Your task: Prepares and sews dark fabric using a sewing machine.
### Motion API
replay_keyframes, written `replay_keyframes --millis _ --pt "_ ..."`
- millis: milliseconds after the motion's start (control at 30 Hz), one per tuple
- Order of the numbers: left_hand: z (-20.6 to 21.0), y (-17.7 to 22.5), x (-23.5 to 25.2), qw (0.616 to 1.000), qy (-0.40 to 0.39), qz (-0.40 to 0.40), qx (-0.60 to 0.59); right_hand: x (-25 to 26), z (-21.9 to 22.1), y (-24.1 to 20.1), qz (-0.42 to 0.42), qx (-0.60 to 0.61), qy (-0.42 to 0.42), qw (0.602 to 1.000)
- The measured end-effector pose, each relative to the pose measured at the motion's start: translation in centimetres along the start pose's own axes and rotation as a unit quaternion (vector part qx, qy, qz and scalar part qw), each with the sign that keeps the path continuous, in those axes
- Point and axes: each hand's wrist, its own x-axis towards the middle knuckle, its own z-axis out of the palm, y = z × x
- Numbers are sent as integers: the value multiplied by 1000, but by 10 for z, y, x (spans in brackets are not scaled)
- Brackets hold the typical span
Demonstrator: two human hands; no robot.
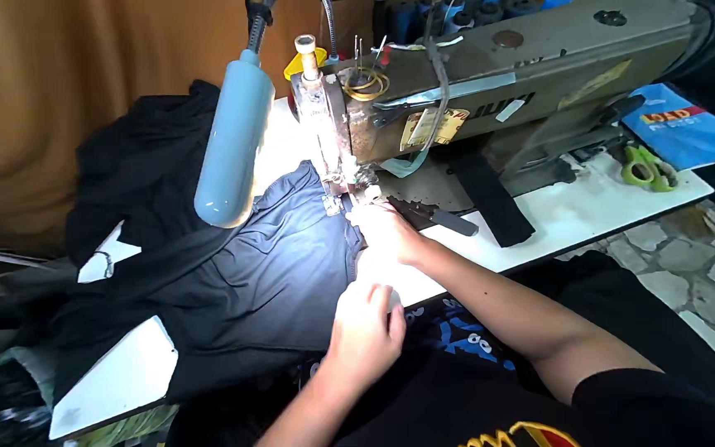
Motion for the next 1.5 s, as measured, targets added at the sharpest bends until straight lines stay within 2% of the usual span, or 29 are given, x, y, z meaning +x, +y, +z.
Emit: replay_keyframes --millis 67,200,267,333,400,467,533,600,667,700,767,900,1033,1167,1200,1333,1433,1500 --pt "9 0 -4 995 -39 -79 38 0 1 1 12 33 41 999" --pt "1 -45 52 974 80 -175 119 3 1 0 52 47 22 997" --pt "-4 -65 74 970 109 -148 156 4 11 3 46 30 42 998" --pt "-14 -76 90 968 113 -143 172 3 34 17 28 41 123 991" --pt "-28 -83 88 975 130 -127 130 1 25 10 70 81 81 991" --pt "-52 -84 71 986 100 -116 64 1 19 6 66 80 61 993" --pt "-74 -69 49 993 20 -79 91 1 13 3 29 56 40 997" --pt "-79 -44 32 986 -55 12 158 3 5 2 5 41 -7 999" --pt "-56 -22 23 968 -58 100 223 3 13 8 -9 27 7 1000" --pt "-41 -15 21 965 -40 116 231 -1 14 7 -25 20 14 999" --pt "-17 -9 16 966 -18 112 230 -15 17 5 -92 -32 46 994" --pt "4 -21 5 974 29 106 196 -52 5 -11 -178 -121 20 976" --pt "4 -33 -1 983 48 110 142 -59 10 -14 -182 -141 31 973" --pt "-27 -30 14 996 -12 8 83 -57 6 -21 -180 -146 11 973" --pt "-31 -31 22 997 -17 6 79 -57 6 -22 -180 -142 9 973" --pt "-21 -50 59 989 15 128 76 -56 6 -21 -190 -134 18 972" --pt "-12 -67 70 983 -41 134 120 -57 5 -23 -180 -137 22 974" --pt "-8 -78 65 979 -44 135 149 -58 5 -24 -171 -143 18 975"
